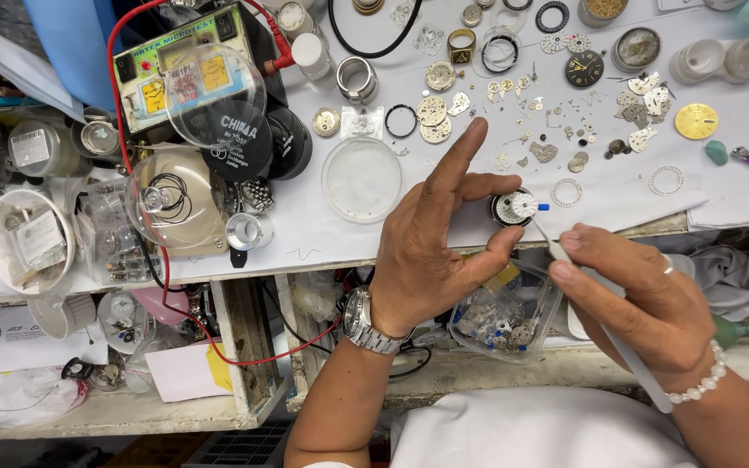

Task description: Using tweezers to assemble or repair a watch movement by precisely placing tiny gears and plates.

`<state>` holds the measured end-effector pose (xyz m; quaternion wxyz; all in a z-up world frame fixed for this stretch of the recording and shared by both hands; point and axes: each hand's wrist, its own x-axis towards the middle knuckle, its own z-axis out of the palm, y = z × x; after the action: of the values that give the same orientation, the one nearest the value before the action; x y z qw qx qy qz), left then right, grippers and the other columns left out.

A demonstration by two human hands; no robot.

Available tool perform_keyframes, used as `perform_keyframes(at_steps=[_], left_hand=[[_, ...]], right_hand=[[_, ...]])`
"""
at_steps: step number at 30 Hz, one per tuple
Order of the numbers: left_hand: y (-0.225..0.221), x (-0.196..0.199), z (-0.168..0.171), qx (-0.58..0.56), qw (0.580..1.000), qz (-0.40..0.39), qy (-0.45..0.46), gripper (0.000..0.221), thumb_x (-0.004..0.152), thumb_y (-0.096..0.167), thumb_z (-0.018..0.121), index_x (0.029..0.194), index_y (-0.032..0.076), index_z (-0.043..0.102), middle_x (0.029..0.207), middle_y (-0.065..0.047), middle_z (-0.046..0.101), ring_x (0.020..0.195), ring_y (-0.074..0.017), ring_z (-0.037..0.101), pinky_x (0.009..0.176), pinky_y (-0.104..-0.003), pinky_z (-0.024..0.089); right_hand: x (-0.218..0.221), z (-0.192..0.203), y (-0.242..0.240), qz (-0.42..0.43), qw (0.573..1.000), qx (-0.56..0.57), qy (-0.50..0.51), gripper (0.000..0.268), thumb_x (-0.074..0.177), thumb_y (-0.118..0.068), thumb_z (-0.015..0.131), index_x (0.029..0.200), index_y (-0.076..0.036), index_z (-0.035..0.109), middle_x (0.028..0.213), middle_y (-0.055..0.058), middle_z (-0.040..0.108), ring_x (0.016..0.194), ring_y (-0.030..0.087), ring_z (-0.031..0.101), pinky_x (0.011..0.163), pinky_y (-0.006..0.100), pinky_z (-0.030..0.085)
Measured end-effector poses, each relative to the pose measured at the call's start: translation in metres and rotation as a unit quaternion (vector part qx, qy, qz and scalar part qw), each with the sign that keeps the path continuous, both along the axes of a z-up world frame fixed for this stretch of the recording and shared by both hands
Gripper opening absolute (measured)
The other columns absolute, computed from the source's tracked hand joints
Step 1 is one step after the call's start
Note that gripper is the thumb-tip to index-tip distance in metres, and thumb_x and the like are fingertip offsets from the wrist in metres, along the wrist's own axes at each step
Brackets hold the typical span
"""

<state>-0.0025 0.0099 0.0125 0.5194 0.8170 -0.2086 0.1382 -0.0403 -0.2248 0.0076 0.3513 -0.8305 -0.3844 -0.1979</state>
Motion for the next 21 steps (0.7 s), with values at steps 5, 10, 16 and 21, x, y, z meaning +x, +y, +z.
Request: perform_keyframes(at_steps=[5,10,16,21], left_hand=[[-0.003,-0.001,-0.002,0.020,0.999,0.021,-0.016,0.088,0.100,0.031,0.084,0.163,0.017,0.025,0.131,-0.001,0.076,0.121,-0.0118,0.076,0.109,-0.029,0.062],[-0.005,0.001,-0.004,0.042,0.998,0.034,-0.041,0.082,0.103,0.029,0.082,0.162,0.016,0.027,0.128,0.000,0.076,0.118,-0.0108,0.076,0.107,-0.028,0.062],[-0.007,0.000,-0.002,0.014,0.999,0.040,-0.019,0.084,0.098,0.024,0.085,0.161,0.016,0.029,0.125,-0.002,0.077,0.119,-0.0121,0.077,0.109,-0.029,0.064],[-0.008,-0.001,-0.006,0.039,0.997,0.056,-0.027,0.080,0.102,0.023,0.081,0.162,0.017,0.028,0.125,0.004,0.077,0.114,-0.0084,0.076,0.101,-0.027,0.063]], right_hand=[[0.006,0.007,-0.015,-0.077,0.997,0.001,-0.030,0.021,0.099,0.023,0.071,0.117,0.012,0.069,0.117,0.035,0.065,0.102,0.045,0.070,0.097,0.053,0.063],[0.007,0.002,-0.034,-0.119,0.993,-0.023,-0.012,0.027,0.101,0.030,0.074,0.121,0.012,0.072,0.121,0.036,0.065,0.106,0.044,0.068,0.099,0.052,0.061],[0.008,0.010,-0.034,-0.098,0.993,-0.059,-0.014,0.021,0.100,0.018,0.075,0.119,0.010,0.072,0.117,0.032,0.069,0.102,0.046,0.069,0.098,0.059,0.061],[0.001,0.012,-0.038,-0.113,0.993,-0.007,0.036,0.022,0.102,0.018,0.071,0.123,0.020,0.063,0.123,0.039,0.063,0.115,0.051,0.067,0.111,0.059,0.059]])
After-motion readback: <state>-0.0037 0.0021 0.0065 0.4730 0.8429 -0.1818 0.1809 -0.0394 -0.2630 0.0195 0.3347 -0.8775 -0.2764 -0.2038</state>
